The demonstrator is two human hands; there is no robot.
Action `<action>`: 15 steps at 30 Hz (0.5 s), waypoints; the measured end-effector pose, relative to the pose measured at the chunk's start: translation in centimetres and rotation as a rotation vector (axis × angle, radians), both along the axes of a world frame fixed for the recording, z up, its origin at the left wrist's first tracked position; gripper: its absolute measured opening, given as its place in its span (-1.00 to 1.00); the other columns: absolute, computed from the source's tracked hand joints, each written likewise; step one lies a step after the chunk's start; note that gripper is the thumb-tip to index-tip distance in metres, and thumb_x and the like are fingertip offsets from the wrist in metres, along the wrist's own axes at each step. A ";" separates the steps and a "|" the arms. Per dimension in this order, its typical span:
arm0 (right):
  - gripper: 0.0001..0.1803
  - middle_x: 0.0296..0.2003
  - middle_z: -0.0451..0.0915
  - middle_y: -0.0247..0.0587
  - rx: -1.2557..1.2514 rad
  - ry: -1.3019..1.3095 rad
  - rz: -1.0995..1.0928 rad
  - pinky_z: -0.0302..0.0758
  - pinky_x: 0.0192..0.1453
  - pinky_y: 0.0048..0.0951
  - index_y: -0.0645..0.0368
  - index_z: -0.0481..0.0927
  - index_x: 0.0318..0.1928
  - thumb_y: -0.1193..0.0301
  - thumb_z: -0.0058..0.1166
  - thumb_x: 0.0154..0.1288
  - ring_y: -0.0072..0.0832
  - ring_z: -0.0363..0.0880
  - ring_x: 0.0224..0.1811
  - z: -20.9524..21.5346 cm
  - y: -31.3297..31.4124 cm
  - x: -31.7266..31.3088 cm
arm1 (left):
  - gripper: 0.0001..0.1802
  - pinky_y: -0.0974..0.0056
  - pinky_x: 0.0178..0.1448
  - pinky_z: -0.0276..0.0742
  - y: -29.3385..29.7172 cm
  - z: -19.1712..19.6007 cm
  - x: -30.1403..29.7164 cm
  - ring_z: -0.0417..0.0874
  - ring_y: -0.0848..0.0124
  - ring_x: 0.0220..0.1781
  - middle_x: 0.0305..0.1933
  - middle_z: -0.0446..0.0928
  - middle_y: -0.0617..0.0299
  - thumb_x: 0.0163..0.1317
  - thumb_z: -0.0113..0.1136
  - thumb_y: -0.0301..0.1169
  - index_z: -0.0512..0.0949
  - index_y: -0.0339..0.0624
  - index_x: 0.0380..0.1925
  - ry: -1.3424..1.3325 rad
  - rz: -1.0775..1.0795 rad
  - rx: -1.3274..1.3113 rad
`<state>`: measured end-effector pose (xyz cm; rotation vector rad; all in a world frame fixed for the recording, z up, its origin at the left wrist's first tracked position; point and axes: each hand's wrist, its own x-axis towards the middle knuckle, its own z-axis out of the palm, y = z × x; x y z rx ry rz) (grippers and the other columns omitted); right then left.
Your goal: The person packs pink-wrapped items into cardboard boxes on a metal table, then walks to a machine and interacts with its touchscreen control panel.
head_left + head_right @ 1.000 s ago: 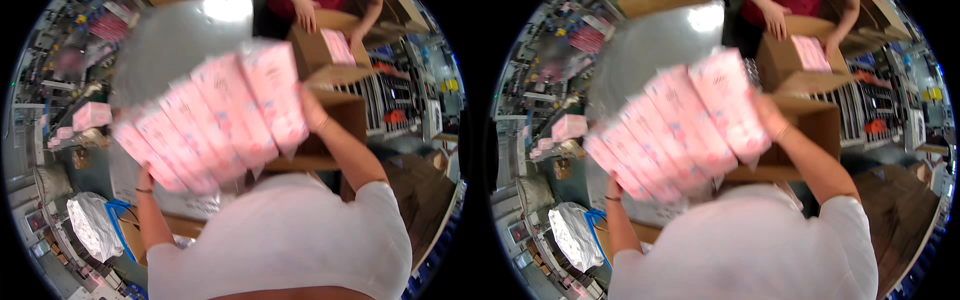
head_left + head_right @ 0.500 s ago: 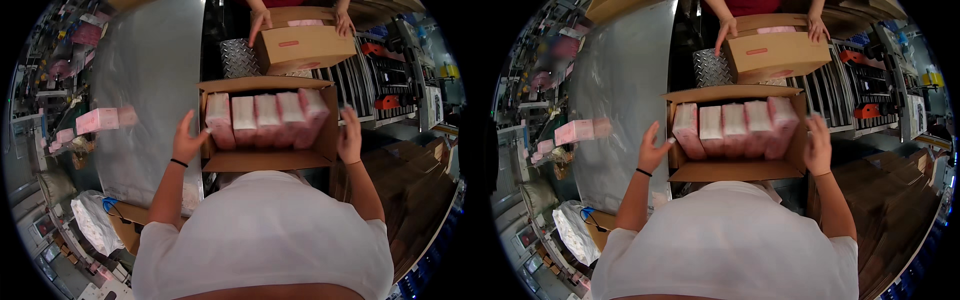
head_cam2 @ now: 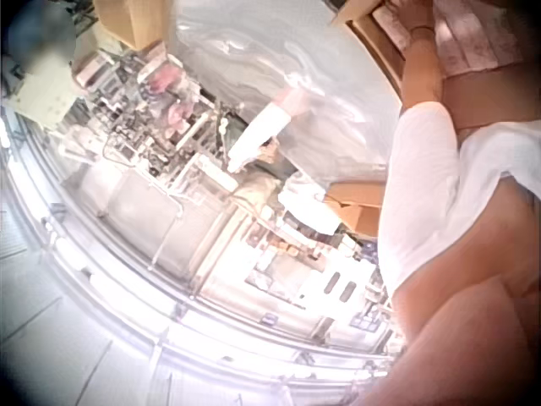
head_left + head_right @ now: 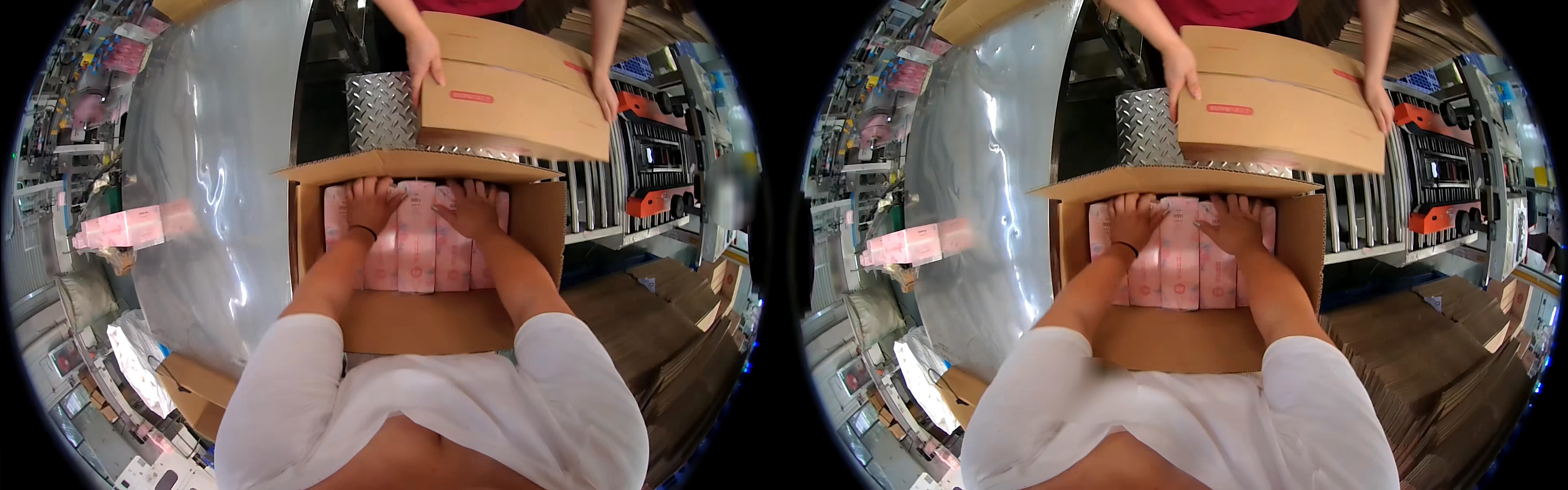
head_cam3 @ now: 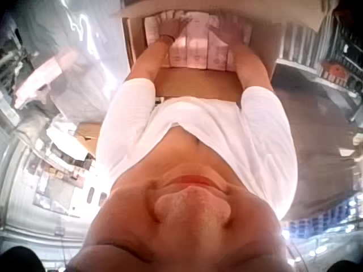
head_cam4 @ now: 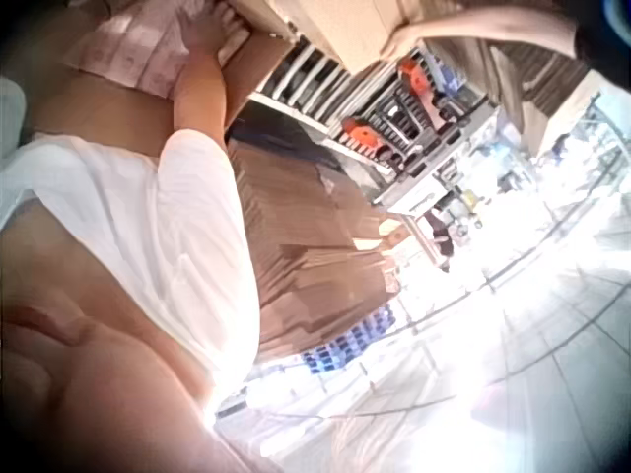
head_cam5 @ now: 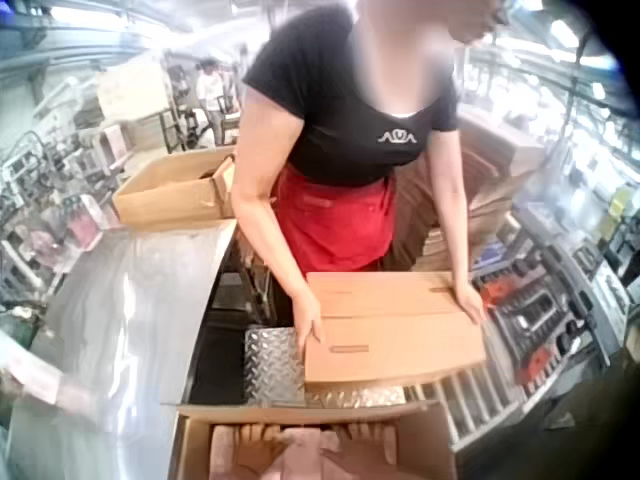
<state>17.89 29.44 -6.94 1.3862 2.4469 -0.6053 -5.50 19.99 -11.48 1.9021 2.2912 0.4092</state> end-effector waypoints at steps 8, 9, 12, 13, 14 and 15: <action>-0.04 0.51 -0.02 0.11 -0.118 -0.076 -0.004 -0.27 0.55 0.30 0.08 0.10 0.51 -0.21 0.01 0.28 0.05 -0.24 0.59 -2.9 -0.6 -1.1 | -0.61 0.00 0.43 0.30 -4.4 14.5 -5.1 0.40 0.07 0.35 0.17 0.50 0.11 0.17 0.26 -0.42 0.59 -0.01 0.04 -0.623 -0.477 0.032; -0.02 0.52 -0.05 0.11 -0.014 -0.141 0.058 -0.28 0.57 0.27 0.10 0.07 0.52 -0.16 0.08 0.25 0.06 -0.27 0.60 -1.5 -1.7 -1.8 | -0.61 0.00 0.35 0.41 -5.3 22.1 -8.0 0.53 0.12 0.24 0.01 0.60 0.13 0.13 0.14 -0.60 0.62 -0.03 -0.02 -0.525 -0.463 0.156; -0.01 0.54 -0.09 0.05 -0.007 -0.145 0.246 -0.29 0.58 0.26 0.01 0.02 0.54 -0.01 0.20 0.22 0.02 -0.22 0.61 10.1 -4.9 -5.4 | -0.55 -0.10 0.26 0.35 -13.4 31.7 -21.8 0.55 0.08 0.15 -0.07 0.61 0.07 -0.05 0.10 -0.62 0.64 0.02 -0.12 0.048 -0.106 0.146; -0.04 0.53 -0.05 0.06 -0.050 -0.005 0.334 -0.25 0.57 0.26 0.04 0.08 0.52 0.03 0.22 0.21 0.04 -0.19 0.59 12.5 -5.5 -5.6 | -0.49 -0.20 0.38 0.21 -16.8 31.7 -27.8 0.46 0.04 0.25 0.04 0.57 0.11 -0.07 0.12 -0.63 0.62 0.02 -0.06 0.172 0.147 0.068; -0.08 0.51 0.00 0.06 -0.063 0.055 0.338 -0.17 0.57 0.23 0.06 0.14 0.49 0.07 0.23 0.20 0.03 -0.12 0.57 14.2 -6.3 -5.6 | -0.28 -0.39 0.48 -0.03 -18.4 33.2 -32.0 0.35 0.03 0.40 0.19 0.51 0.18 -0.07 0.07 -0.66 0.46 0.04 0.21 0.532 0.265 0.030; -0.13 0.49 0.04 0.06 -0.079 0.120 0.350 -0.10 0.56 0.19 0.07 0.20 0.46 0.11 0.24 0.20 0.03 -0.06 0.55 15.6 -6.8 -5.8 | -0.22 -0.42 0.49 -0.11 -20.5 33.8 -35.2 0.22 0.04 0.49 0.33 0.41 0.24 -0.01 0.07 -0.65 0.35 0.09 0.31 0.662 0.354 -0.090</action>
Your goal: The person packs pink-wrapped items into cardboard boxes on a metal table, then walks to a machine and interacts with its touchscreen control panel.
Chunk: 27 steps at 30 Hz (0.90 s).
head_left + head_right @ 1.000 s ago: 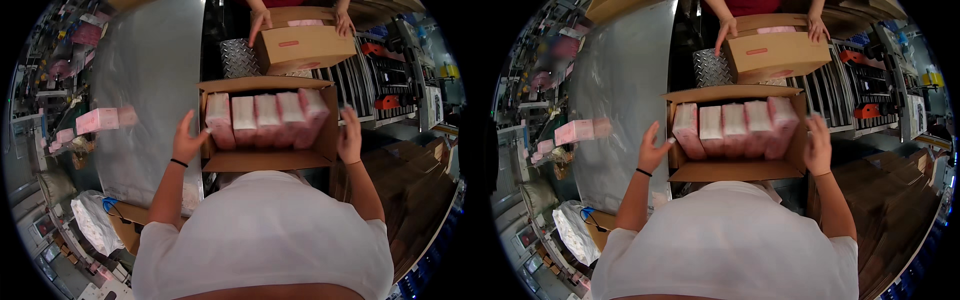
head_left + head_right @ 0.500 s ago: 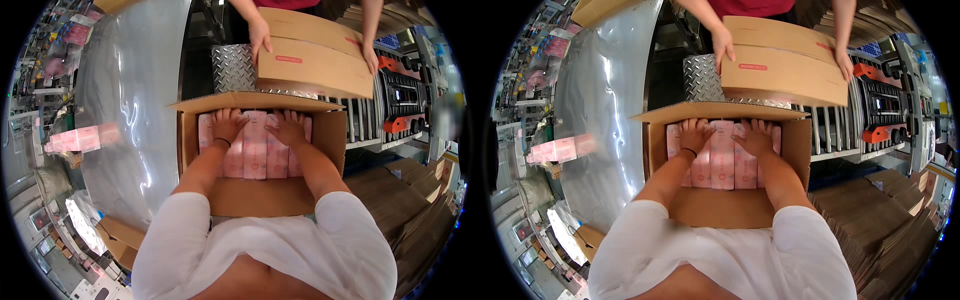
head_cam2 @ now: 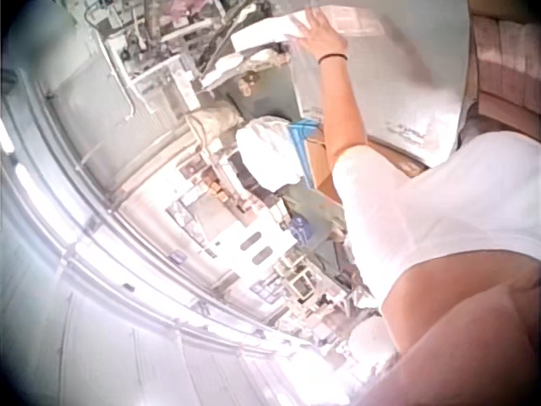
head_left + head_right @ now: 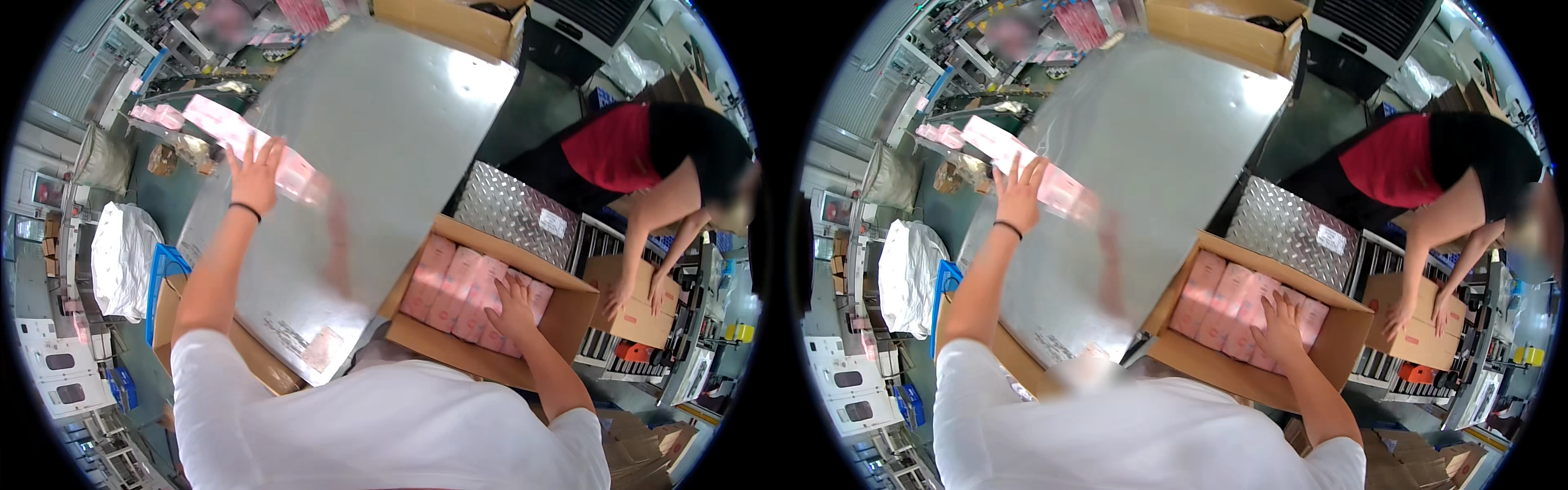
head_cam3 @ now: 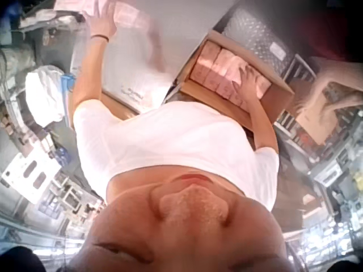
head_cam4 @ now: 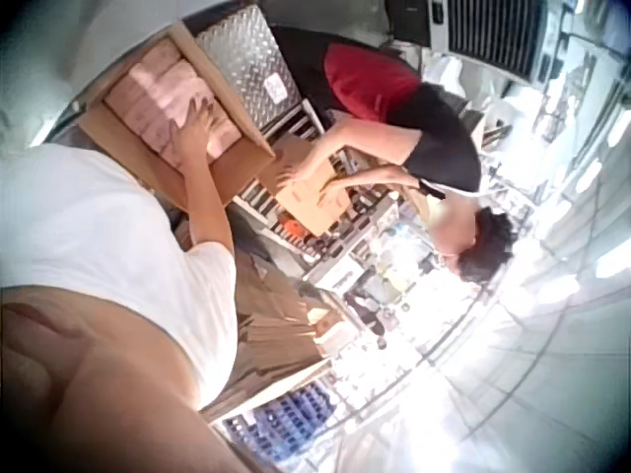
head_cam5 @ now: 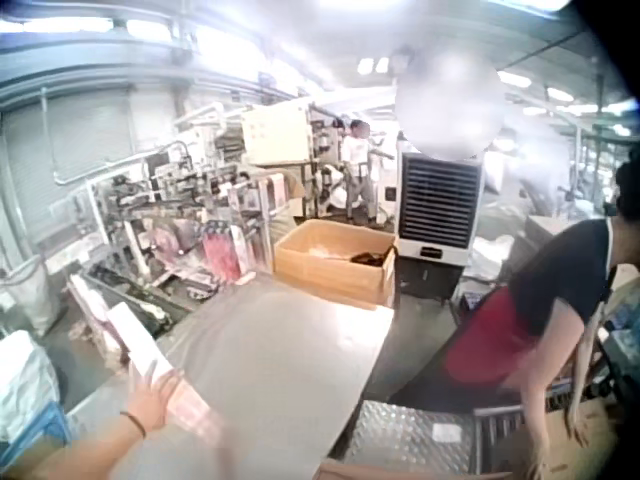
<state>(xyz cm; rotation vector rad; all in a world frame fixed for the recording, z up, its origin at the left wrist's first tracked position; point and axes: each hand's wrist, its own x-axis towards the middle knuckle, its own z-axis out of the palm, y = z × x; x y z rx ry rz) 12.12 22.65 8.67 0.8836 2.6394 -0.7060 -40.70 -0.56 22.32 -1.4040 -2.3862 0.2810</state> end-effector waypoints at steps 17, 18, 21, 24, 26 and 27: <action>-0.28 0.12 0.55 0.15 -0.437 0.059 -0.125 0.56 0.11 -0.13 0.14 0.31 0.36 -0.01 0.10 0.36 -0.03 0.63 0.08 12.4 -12.2 -24.8 | -0.24 -0.29 0.60 -0.47 -1.9 -6.4 -21.1 -0.22 -0.19 0.62 0.59 0.01 -0.01 0.26 -0.01 0.31 0.52 -0.01 0.21 -0.486 0.460 0.222; -0.28 0.11 0.56 0.16 -0.487 0.044 -0.168 0.55 0.11 -0.12 0.13 0.30 0.36 -0.03 0.08 0.36 -0.02 0.63 0.07 13.1 -12.3 -25.2 | -0.34 -0.30 0.60 -0.42 -1.6 -5.7 -19.6 -0.17 -0.24 0.59 0.54 0.09 -0.08 0.30 0.00 0.19 0.54 -0.11 0.13 -0.542 0.381 0.210; -0.28 0.12 0.57 0.13 -0.518 0.113 -0.233 0.55 0.14 -0.15 0.17 0.30 0.36 0.07 0.17 0.33 -0.07 0.63 0.08 13.5 -12.2 -26.8 | -0.60 -0.32 0.59 -0.27 -4.4 -9.9 -12.5 -0.03 -0.30 0.53 0.40 0.25 -0.20 0.36 0.02 -0.14 0.56 -0.27 -0.06 -0.465 -0.061 0.354; -0.23 0.18 0.54 -0.01 -0.647 0.435 -0.179 0.57 0.15 -0.22 0.16 0.22 0.41 0.13 0.22 0.33 -0.22 0.61 0.12 5.7 -11.3 -25.8 | -0.46 -0.24 0.57 -0.02 -6.3 -6.8 1.8 0.01 -0.34 0.52 0.42 0.15 -0.38 0.22 0.25 -0.30 0.43 -0.28 0.17 -0.796 -0.402 0.420; -0.19 0.24 0.47 -0.09 -0.953 0.346 -0.243 0.61 0.13 -0.28 0.12 0.13 0.45 0.11 0.20 0.35 -0.33 0.56 0.18 5.1 -10.8 -26.9 | -0.10 -0.06 0.45 0.30 -7.4 -4.4 8.4 0.20 -0.15 0.50 0.39 0.26 -0.30 0.07 0.44 -0.43 0.19 -0.29 0.40 -0.991 -0.296 0.692; -0.19 0.24 0.47 -0.10 -1.061 0.263 -0.388 0.62 0.12 -0.31 0.13 0.13 0.45 0.14 0.22 0.35 -0.36 0.55 0.17 6.2 -10.9 -27.9 | -0.07 0.00 0.40 0.38 -7.4 -5.7 8.2 0.32 -0.05 0.43 0.36 0.31 -0.27 0.07 0.47 -0.41 0.16 -0.32 0.40 -1.364 -0.050 0.669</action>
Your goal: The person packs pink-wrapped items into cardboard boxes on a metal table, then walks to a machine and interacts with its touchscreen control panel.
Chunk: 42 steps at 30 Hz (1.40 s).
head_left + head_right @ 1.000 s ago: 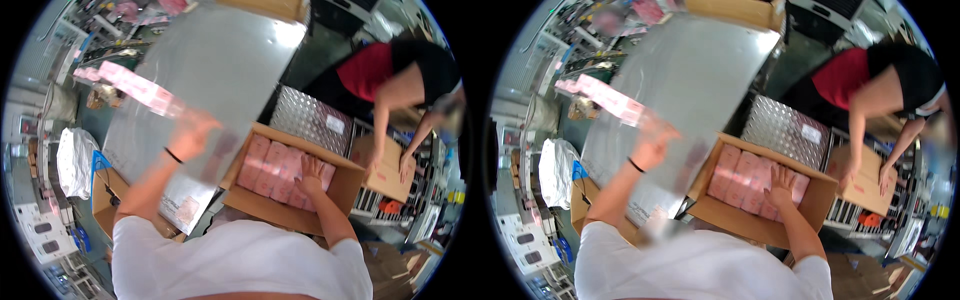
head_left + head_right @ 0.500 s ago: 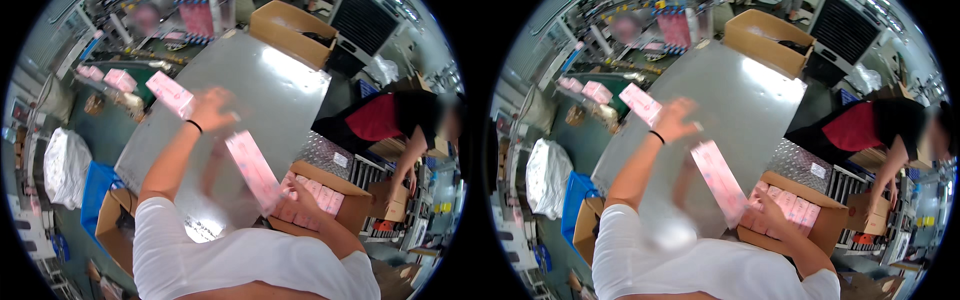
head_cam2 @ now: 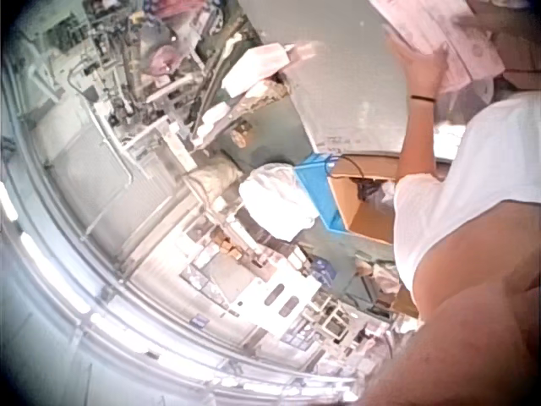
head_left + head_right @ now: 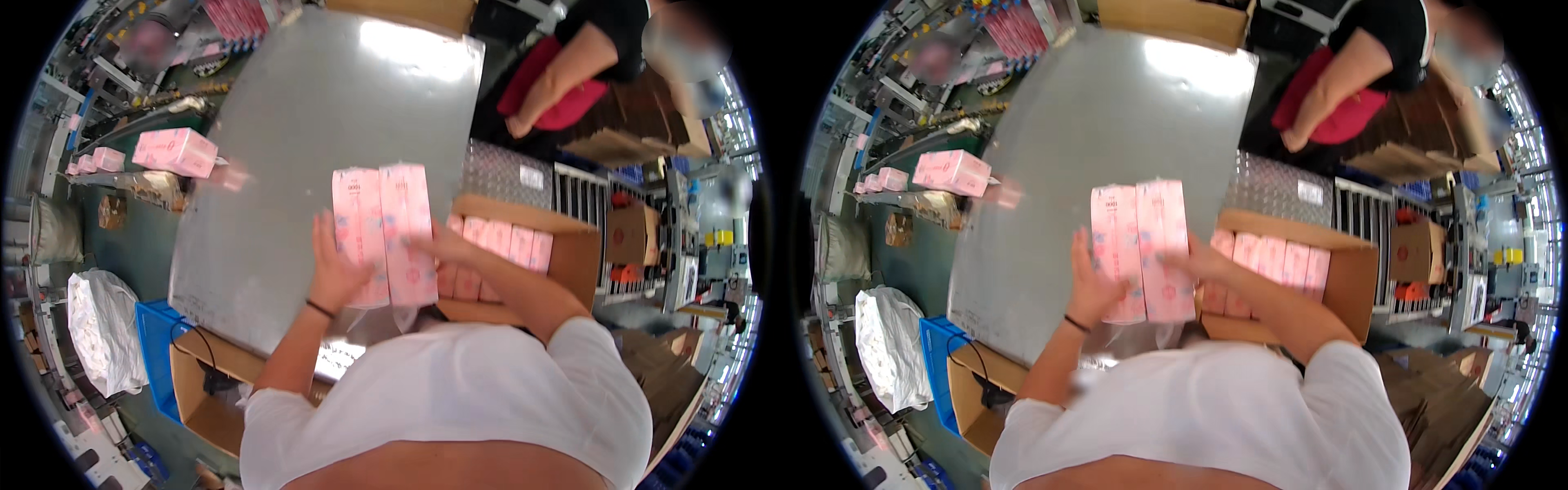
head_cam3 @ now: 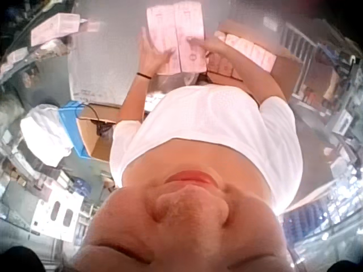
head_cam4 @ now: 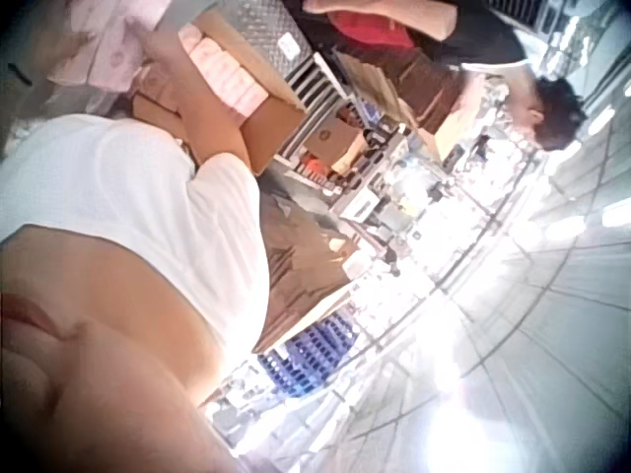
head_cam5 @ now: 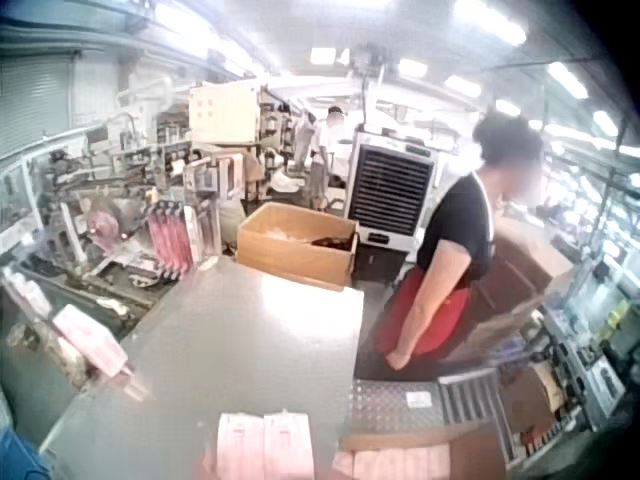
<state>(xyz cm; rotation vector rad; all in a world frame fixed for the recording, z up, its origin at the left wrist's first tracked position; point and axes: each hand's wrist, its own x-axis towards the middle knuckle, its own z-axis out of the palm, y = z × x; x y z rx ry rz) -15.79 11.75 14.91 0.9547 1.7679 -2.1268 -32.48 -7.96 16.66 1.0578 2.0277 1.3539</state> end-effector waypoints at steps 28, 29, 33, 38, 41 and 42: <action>-0.32 0.24 0.47 -0.04 0.469 -0.161 -0.261 0.58 0.12 -0.30 0.14 0.30 0.40 0.35 0.24 0.33 -0.33 0.56 0.12 -8.3 9.2 24.9 | -0.21 -0.49 0.49 -0.18 3.6 2.8 -21.9 0.08 0.19 0.60 0.53 0.20 0.46 0.27 0.07 -0.40 0.11 0.36 0.50 1.537 0.128 -1.118; -0.34 0.23 0.48 -0.05 0.444 -0.114 -0.246 0.57 0.13 -0.31 0.14 0.31 0.39 0.37 0.23 0.33 -0.33 0.56 0.12 -6.7 9.0 23.5 | -0.21 -0.47 0.50 -0.20 2.3 2.5 -24.7 0.06 0.22 0.61 0.51 0.23 0.40 0.24 0.11 -0.43 0.17 0.33 0.47 1.596 0.052 -1.086; -0.38 0.21 0.49 -0.06 0.424 0.038 -0.215 0.52 0.18 -0.32 0.14 0.32 0.39 0.44 0.20 0.36 -0.34 0.56 0.11 -3.5 8.1 17.7 | -0.19 -0.37 0.57 -0.26 9.0 3.9 -21.9 0.14 0.24 0.58 0.42 0.33 0.23 0.12 0.34 -0.21 0.28 0.24 0.41 1.025 -0.518 -1.103; -0.22 0.21 0.49 0.00 0.616 0.075 0.037 0.53 0.16 -0.32 0.11 0.19 0.47 0.29 0.26 0.33 -0.29 0.57 0.15 1.4 3.2 5.0 | -0.12 -0.35 0.55 -0.20 8.7 4.7 -24.7 0.10 0.04 0.57 0.42 0.32 0.11 0.02 0.40 0.09 0.38 0.12 0.36 0.878 -0.098 -0.238; -0.13 0.22 0.48 0.05 0.605 -0.102 0.186 0.52 0.18 -0.32 0.11 0.09 0.50 0.21 0.26 0.32 -0.23 0.56 0.17 3.3 1.7 -0.3 | -0.28 -0.38 0.55 -0.16 5.8 1.9 -29.5 0.10 -0.01 0.55 0.39 0.39 0.20 0.10 0.24 0.21 0.51 0.15 0.21 0.868 0.656 -0.627; -0.10 0.23 0.47 0.06 0.579 -0.055 0.179 0.51 0.19 -0.32 0.12 0.05 0.51 0.19 0.25 0.32 -0.21 0.56 0.18 2.1 1.8 -0.7 | -0.35 -0.38 0.55 -0.17 4.8 0.1 -30.0 0.07 -0.08 0.55 0.40 0.37 0.16 0.14 0.21 0.18 0.53 0.13 0.17 0.870 0.562 -0.667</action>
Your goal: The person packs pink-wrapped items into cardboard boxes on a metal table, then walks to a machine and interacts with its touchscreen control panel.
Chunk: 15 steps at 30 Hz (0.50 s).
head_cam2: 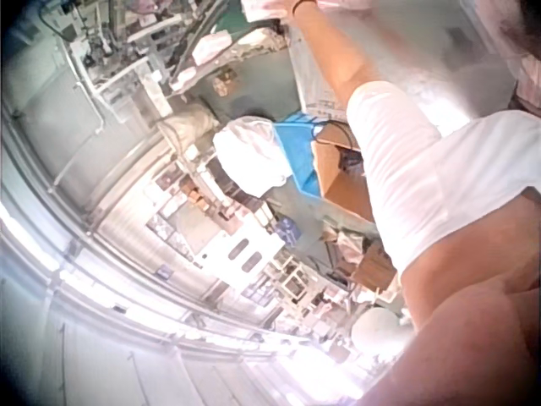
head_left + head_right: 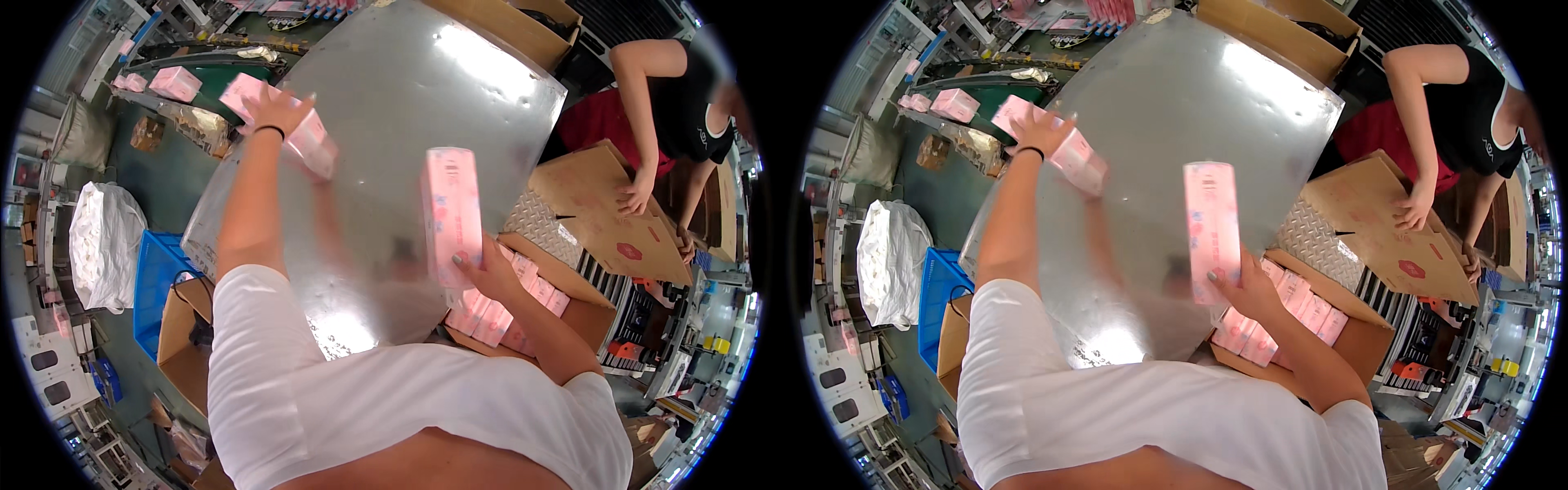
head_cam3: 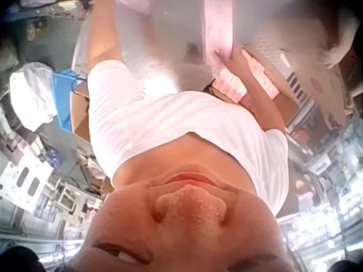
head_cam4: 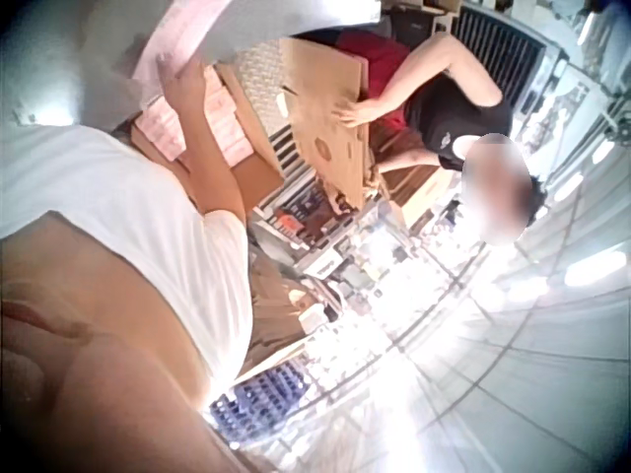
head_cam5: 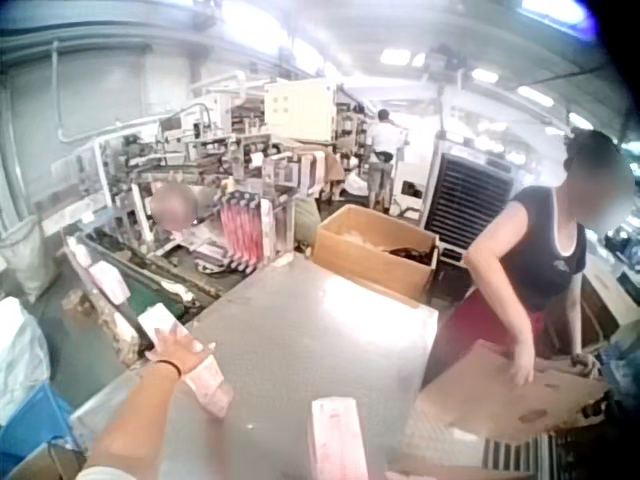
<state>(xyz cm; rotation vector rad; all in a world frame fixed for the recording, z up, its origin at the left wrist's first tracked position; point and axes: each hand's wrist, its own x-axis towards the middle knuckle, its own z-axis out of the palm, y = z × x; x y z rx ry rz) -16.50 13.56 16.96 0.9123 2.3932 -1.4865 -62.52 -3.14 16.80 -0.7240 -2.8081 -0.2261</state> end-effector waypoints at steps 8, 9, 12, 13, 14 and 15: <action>-0.02 0.20 0.50 0.10 -0.363 0.129 -0.031 0.48 0.29 -0.23 0.18 -0.13 0.53 0.21 0.24 0.34 -0.18 0.55 0.23 0.4 -1.2 -0.9 | -0.69 -0.22 0.59 -0.05 -3.6 -2.4 25.1 0.05 -0.25 0.55 0.43 0.23 -0.13 0.04 0.28 -0.52 0.55 -0.09 -0.15 -0.414 -0.996 0.331; -0.03 0.20 0.50 0.09 -0.322 0.062 -0.034 0.49 0.27 -0.22 0.18 -0.10 0.52 0.23 0.25 0.33 -0.18 0.55 0.22 0.9 -1.6 -0.4 | -0.65 -0.19 0.58 0.02 -3.9 -2.0 27.8 0.08 -0.22 0.55 0.45 0.21 -0.12 0.03 0.29 -0.57 0.56 -0.10 -0.13 -0.429 -1.130 0.349; -0.06 0.22 0.49 0.06 -0.232 -0.034 -0.049 0.54 0.21 -0.22 0.20 -0.02 0.49 0.26 0.29 0.30 -0.20 0.58 0.19 1.3 -2.0 1.4 | -0.58 -0.11 0.54 0.15 -3.9 -0.5 31.1 0.15 -0.14 0.54 0.37 0.34 -0.06 0.04 0.30 -0.60 0.55 -0.13 -0.04 -0.769 -0.803 0.658; -0.07 0.22 0.49 0.05 -0.226 0.004 -0.055 0.56 0.18 -0.22 0.20 0.00 0.48 0.26 0.30 0.29 -0.21 0.58 0.17 0.5 -1.7 2.5 | -0.59 -0.09 0.53 0.17 -3.7 -0.2 30.6 0.18 -0.13 0.53 0.35 0.37 -0.05 0.07 0.29 -0.57 0.54 -0.14 -0.02 -0.744 -0.810 0.679; -0.08 0.22 0.49 0.03 -0.221 0.042 -0.062 0.58 0.15 -0.23 0.21 0.02 0.47 0.27 0.31 0.28 -0.22 0.59 0.16 0.1 -1.7 3.2 | -0.59 -0.08 0.52 0.19 -3.3 0.0 29.7 0.21 -0.13 0.52 0.32 0.40 -0.05 0.10 0.29 -0.55 0.53 -0.15 0.00 -0.720 -0.816 0.699; -0.08 0.21 0.49 0.03 -0.220 0.029 -0.085 0.59 0.12 -0.24 0.21 0.03 0.47 0.27 0.32 0.27 -0.23 0.60 0.15 0.5 -1.7 3.3 | -0.60 -0.06 0.51 0.21 -2.7 0.1 28.5 0.23 -0.12 0.50 0.29 0.43 -0.04 0.12 0.28 -0.52 0.53 -0.17 0.02 -0.694 -0.821 0.724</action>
